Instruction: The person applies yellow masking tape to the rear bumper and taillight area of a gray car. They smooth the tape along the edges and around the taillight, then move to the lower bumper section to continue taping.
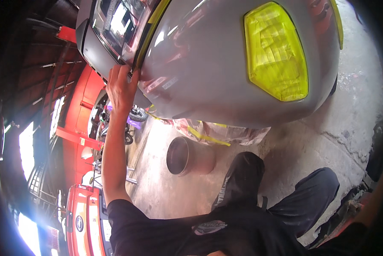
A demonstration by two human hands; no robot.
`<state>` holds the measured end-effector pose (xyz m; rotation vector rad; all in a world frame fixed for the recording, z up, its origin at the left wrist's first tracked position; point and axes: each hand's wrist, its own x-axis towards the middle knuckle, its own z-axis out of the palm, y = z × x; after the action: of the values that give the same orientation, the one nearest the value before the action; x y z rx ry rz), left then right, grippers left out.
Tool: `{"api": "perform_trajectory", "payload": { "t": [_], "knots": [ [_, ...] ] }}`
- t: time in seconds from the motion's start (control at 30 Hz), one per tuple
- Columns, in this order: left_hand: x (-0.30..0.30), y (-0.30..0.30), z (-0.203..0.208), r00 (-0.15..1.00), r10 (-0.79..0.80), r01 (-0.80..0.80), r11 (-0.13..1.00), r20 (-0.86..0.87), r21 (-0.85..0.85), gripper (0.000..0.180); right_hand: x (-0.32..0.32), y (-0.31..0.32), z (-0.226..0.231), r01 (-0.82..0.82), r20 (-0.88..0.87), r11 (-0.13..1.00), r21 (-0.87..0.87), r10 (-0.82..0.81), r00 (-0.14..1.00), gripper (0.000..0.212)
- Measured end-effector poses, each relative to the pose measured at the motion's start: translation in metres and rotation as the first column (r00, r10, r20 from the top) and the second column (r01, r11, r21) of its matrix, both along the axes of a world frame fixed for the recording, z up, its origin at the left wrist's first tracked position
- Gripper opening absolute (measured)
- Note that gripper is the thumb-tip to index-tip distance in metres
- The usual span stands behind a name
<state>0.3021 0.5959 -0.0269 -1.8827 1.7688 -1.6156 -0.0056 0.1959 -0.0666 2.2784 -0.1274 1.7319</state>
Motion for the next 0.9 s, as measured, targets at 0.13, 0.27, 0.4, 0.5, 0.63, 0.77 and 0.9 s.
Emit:
{"api": "perform_trajectory", "payload": {
  "t": [0.13,0.27,0.4,0.5,0.63,0.77,0.9],
  "knots": [
    [-0.001,0.003,0.004,0.999,-0.028,0.029,0.999,-0.016,0.022,0.026,-0.004,0.004,0.005,0.001,-0.016,1.000,-0.007,-0.001,1.000,0.023],
    [-0.002,0.002,0.006,0.999,-0.035,0.036,0.999,-0.035,0.034,0.029,-0.002,0.007,0.007,0.002,-0.019,1.000,-0.009,-0.002,1.000,0.023],
    [-0.007,0.000,0.007,0.999,0.038,-0.037,0.998,-0.017,0.054,0.036,-0.010,0.007,0.012,0.018,-0.023,1.000,-0.009,-0.018,1.000,0.023],
    [-0.011,-0.003,0.009,0.997,0.078,-0.076,0.993,-0.024,0.091,0.037,-0.020,0.004,0.016,0.041,-0.031,0.999,-0.018,-0.041,0.999,0.023],
    [-0.025,-0.001,0.013,0.995,0.093,-0.090,0.991,-0.032,0.098,0.034,-0.024,0.001,0.020,0.043,-0.040,0.999,0.002,-0.043,0.998,0.023],
    [-0.034,-0.011,0.010,0.994,0.099,-0.100,0.995,0.034,0.013,0.035,-0.033,-0.001,0.021,0.060,-0.048,0.998,0.007,-0.060,0.997,0.023],
    [-0.034,-0.015,0.010,0.997,0.074,-0.074,0.997,0.023,0.000,0.036,-0.041,-0.002,0.022,0.066,-0.046,0.997,0.024,-0.065,0.997,0.023]
  ]
}}
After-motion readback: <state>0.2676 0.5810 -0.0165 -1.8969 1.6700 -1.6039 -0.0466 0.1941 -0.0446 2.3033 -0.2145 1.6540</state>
